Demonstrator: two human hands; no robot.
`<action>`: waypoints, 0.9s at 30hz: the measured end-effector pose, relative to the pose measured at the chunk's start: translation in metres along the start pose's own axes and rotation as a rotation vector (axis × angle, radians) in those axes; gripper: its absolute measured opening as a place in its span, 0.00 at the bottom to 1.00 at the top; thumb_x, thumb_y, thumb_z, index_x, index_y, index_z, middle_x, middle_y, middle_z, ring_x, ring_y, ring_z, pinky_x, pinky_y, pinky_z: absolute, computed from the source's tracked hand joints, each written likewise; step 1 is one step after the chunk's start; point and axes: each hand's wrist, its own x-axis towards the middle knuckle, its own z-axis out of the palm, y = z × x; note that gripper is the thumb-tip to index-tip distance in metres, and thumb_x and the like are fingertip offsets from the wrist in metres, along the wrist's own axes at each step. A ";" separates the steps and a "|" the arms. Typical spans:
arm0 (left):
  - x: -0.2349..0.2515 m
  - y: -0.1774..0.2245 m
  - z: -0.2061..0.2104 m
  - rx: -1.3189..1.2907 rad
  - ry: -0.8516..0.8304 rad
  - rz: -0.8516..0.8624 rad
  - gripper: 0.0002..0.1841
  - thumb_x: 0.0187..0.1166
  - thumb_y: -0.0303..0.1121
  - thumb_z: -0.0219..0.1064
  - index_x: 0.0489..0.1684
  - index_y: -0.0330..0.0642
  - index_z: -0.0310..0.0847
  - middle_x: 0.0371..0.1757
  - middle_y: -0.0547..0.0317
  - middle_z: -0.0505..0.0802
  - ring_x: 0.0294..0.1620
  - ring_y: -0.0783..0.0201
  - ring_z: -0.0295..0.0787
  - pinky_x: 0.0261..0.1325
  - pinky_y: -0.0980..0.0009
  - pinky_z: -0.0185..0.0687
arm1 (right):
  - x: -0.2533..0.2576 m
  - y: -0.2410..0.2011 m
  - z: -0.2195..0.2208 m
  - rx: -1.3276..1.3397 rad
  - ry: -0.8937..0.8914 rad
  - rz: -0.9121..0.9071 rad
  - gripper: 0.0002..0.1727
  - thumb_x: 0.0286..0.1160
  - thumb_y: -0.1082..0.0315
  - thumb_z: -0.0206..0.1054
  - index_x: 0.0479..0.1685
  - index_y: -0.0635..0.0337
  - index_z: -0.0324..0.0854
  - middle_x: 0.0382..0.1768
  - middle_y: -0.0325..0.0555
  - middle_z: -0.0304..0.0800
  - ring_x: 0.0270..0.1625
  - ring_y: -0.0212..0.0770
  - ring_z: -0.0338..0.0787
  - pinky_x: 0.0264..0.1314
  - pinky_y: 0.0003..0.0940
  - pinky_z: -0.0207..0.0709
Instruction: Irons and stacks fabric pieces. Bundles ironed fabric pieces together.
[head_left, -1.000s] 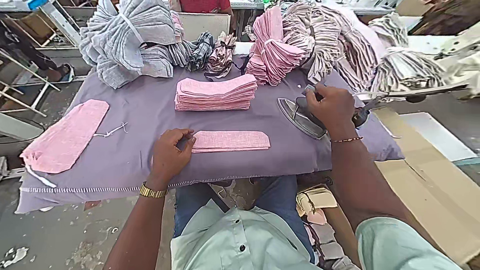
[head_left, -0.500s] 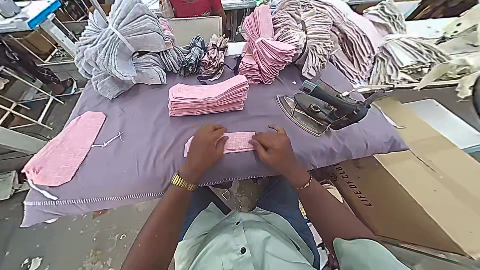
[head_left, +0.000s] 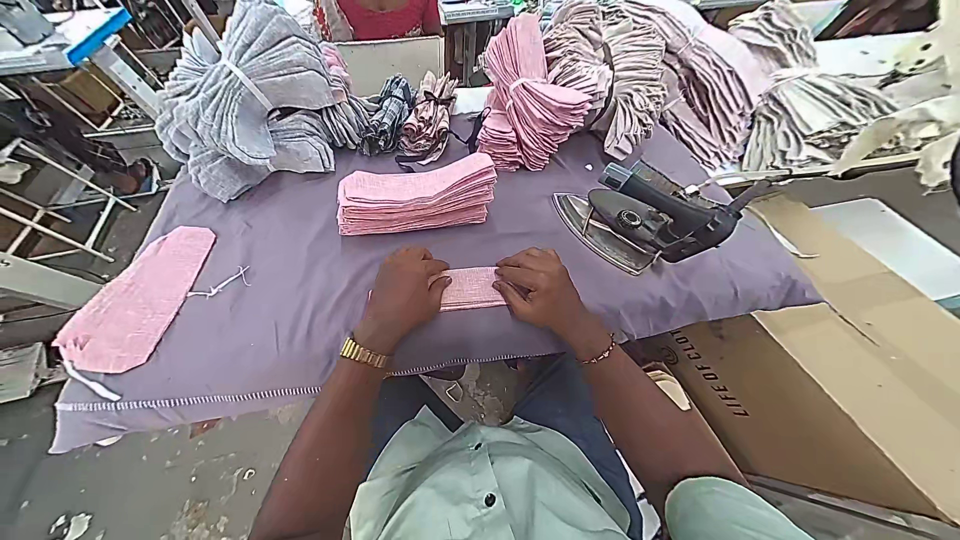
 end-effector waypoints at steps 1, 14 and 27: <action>-0.003 -0.007 -0.005 0.011 -0.022 -0.014 0.15 0.80 0.54 0.64 0.53 0.64 0.94 0.50 0.64 0.93 0.58 0.58 0.87 0.61 0.48 0.80 | 0.001 0.000 0.000 -0.008 -0.007 0.000 0.14 0.81 0.53 0.65 0.45 0.47 0.96 0.52 0.33 0.96 0.58 0.37 0.89 0.60 0.44 0.78; -0.033 -0.028 -0.052 -0.141 -0.275 -0.037 0.20 0.75 0.53 0.74 0.60 0.56 0.86 0.51 0.64 0.93 0.57 0.61 0.89 0.65 0.52 0.83 | 0.006 0.000 -0.010 0.265 -0.091 0.207 0.24 0.69 0.49 0.76 0.61 0.52 0.92 0.45 0.38 0.96 0.48 0.32 0.91 0.57 0.35 0.84; -0.055 -0.067 -0.080 -0.487 0.135 -0.089 0.12 0.72 0.42 0.80 0.49 0.53 0.92 0.39 0.70 0.96 0.38 0.73 0.93 0.44 0.67 0.93 | 0.045 -0.040 -0.039 0.711 0.361 0.261 0.15 0.65 0.75 0.81 0.52 0.66 0.92 0.40 0.49 0.98 0.37 0.41 0.96 0.43 0.38 0.94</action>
